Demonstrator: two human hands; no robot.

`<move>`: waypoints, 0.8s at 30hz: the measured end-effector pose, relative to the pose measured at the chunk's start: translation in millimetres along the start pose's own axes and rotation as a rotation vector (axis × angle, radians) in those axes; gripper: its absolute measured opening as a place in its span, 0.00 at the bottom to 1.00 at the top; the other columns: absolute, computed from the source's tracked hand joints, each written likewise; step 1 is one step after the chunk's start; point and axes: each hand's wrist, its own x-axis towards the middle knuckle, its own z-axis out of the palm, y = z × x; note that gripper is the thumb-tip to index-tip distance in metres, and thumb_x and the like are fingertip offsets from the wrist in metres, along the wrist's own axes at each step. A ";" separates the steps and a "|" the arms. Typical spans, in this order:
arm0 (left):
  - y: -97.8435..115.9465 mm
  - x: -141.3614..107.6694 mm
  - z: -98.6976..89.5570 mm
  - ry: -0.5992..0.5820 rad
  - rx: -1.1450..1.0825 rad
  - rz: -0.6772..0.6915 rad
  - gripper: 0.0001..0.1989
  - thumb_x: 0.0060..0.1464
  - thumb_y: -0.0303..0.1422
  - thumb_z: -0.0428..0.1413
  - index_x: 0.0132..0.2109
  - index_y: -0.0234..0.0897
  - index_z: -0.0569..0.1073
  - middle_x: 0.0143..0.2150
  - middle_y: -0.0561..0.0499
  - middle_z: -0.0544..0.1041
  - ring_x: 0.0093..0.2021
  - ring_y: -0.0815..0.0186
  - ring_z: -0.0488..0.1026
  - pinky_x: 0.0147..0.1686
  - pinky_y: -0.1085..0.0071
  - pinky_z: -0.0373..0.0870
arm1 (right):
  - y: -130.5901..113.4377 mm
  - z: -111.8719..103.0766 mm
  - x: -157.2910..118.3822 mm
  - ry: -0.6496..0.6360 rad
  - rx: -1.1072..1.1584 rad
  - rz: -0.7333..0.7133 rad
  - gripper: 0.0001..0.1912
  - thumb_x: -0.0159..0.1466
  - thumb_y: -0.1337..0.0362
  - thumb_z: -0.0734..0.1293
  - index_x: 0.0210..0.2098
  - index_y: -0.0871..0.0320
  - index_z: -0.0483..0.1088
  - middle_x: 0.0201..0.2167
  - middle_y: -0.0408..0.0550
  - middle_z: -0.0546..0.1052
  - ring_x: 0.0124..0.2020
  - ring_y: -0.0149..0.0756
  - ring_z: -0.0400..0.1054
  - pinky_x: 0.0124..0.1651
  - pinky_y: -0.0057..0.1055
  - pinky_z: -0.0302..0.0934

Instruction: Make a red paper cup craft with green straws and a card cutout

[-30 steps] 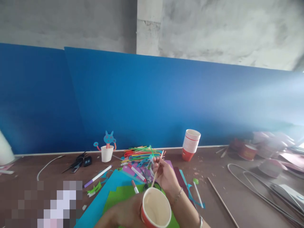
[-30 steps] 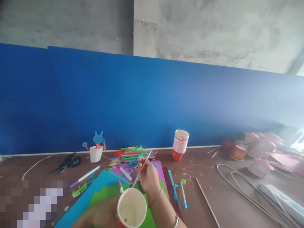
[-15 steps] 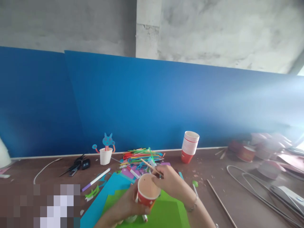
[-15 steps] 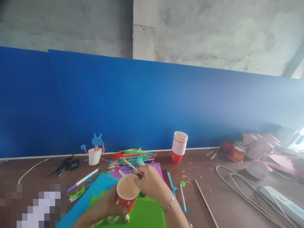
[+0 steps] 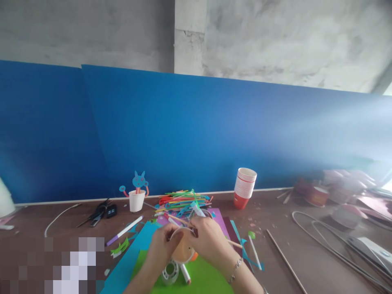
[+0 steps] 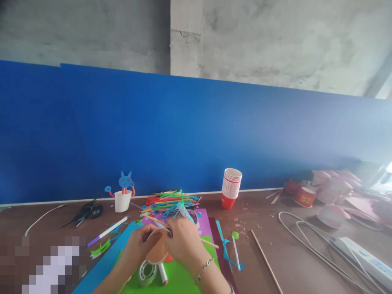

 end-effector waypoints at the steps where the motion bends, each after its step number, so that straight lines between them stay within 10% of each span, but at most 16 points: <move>1: 0.6 -0.3 -0.9 0.013 0.052 0.010 0.17 0.48 0.45 0.54 0.26 0.34 0.73 0.22 0.53 0.70 0.24 0.67 0.65 0.24 0.74 0.57 | -0.7 0.8 0.0 0.003 -0.006 -0.005 0.07 0.53 0.70 0.62 0.20 0.58 0.62 0.17 0.40 0.62 0.20 0.28 0.49 0.24 0.27 0.38; 13: 3.3 -0.7 -7.2 -0.083 0.056 0.063 0.18 0.51 0.47 0.53 0.35 0.35 0.75 0.33 0.46 0.79 0.35 0.58 0.74 0.34 0.68 0.68 | 6.9 8.2 2.5 0.028 0.058 -0.063 0.08 0.52 0.72 0.63 0.18 0.58 0.62 0.17 0.39 0.63 0.21 0.28 0.51 0.25 0.26 0.40; 19: -2.4 -8.3 -8.8 -0.355 -0.322 0.148 0.46 0.32 0.44 0.69 0.60 0.40 0.63 0.58 0.40 0.70 0.56 0.48 0.68 0.53 0.56 0.66 | 20.1 5.9 11.9 0.053 0.306 -0.075 0.10 0.58 0.66 0.64 0.20 0.59 0.67 0.21 0.41 0.67 0.25 0.29 0.58 0.28 0.24 0.47; 24: -10.7 -2.2 2.6 -0.064 -0.006 0.324 0.30 0.45 0.27 0.60 0.56 0.40 0.64 0.52 0.43 0.73 0.50 0.55 0.72 0.50 0.58 0.70 | 25.4 5.1 14.6 0.093 0.465 0.015 0.06 0.57 0.64 0.65 0.27 0.60 0.70 0.21 0.39 0.65 0.23 0.28 0.56 0.26 0.24 0.49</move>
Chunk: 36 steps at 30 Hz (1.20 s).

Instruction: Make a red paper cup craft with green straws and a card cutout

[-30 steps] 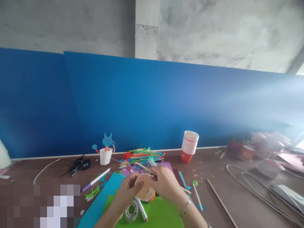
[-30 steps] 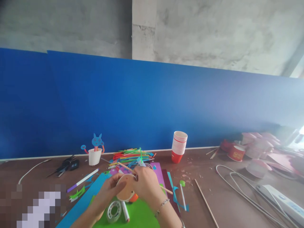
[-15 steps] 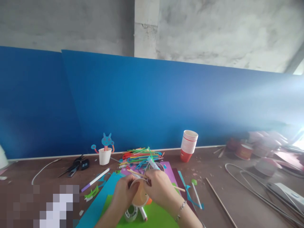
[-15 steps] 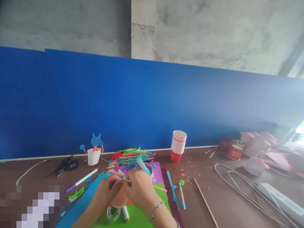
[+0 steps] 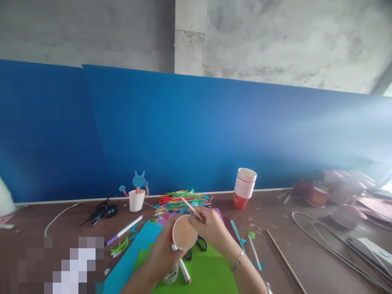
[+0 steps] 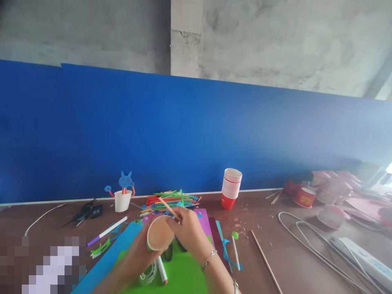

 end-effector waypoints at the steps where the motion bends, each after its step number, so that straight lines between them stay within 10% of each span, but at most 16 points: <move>1: -3.5 1.2 0.5 0.070 0.071 0.062 0.29 0.46 0.26 0.59 0.56 0.40 0.64 0.52 0.43 0.72 0.51 0.55 0.71 0.50 0.57 0.70 | 0.5 0.0 -0.3 -0.022 0.010 0.034 0.05 0.56 0.65 0.65 0.27 0.60 0.70 0.19 0.38 0.64 0.22 0.27 0.55 0.25 0.24 0.48; 7: -19.0 -0.1 -5.6 0.360 0.460 0.300 0.26 0.46 0.27 0.59 0.54 0.36 0.64 0.51 0.39 0.68 0.54 0.50 0.67 0.51 0.49 0.69 | 2.0 7.9 -2.1 -0.301 0.025 0.182 0.11 0.55 0.68 0.62 0.17 0.58 0.61 0.14 0.35 0.57 0.16 0.25 0.48 0.19 0.24 0.41; 36: -24.4 -7.5 1.5 0.557 0.803 0.581 0.28 0.56 0.28 0.56 0.61 0.34 0.55 0.52 0.37 0.65 0.56 0.52 0.65 0.50 0.51 0.72 | 7.4 20.8 -0.9 -0.162 0.023 0.050 0.09 0.52 0.73 0.60 0.20 0.57 0.55 0.18 0.36 0.57 0.20 0.24 0.50 0.20 0.23 0.42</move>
